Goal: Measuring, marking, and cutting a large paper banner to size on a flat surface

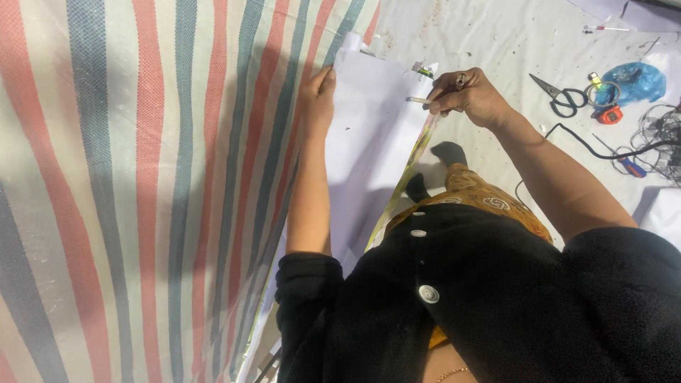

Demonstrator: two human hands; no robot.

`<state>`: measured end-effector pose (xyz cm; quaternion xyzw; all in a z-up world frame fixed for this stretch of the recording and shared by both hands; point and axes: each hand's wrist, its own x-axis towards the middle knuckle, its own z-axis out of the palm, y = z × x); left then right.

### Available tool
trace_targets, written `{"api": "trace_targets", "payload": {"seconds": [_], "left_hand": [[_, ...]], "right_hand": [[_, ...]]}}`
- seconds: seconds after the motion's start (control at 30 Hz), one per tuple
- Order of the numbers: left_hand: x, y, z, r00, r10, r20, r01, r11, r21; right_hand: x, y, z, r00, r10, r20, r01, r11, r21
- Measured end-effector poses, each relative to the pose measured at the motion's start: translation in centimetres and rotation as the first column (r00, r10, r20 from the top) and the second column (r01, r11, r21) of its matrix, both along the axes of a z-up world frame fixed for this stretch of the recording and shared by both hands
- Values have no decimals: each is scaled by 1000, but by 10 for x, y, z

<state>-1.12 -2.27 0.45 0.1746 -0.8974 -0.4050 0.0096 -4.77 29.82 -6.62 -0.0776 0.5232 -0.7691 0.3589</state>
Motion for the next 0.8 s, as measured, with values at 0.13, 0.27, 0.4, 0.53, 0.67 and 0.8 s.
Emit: {"api": "trace_targets", "payload": {"seconds": [0.13,0.27,0.4,0.53,0.67,0.8], "left_hand": [[1,-14,-16,980,-4,201,-34,981,189],[2,-18,-20,933,-53,357,81,995,-64],[3,-20,-28,943,-113,311,139,988,-61],[24,-14,10,996,85,25,-87,993,83],[82,-52,-8,989,17,-149,-55,966,-254],[143,-49,5,986,-28,-164,-17,964,-266]], "right_hand": [[0,-2,-5,1000,-1,-14,1,1000,0],[0,-4,-9,1000,-17,-1,17,1000,12],[0,0,-1,1000,-1,17,2,1000,-3],[4,2,4,999,9,33,-9,1000,-14],[6,6,12,998,52,-28,-53,998,-23],[13,11,16,992,56,-110,-68,991,-112]]}}
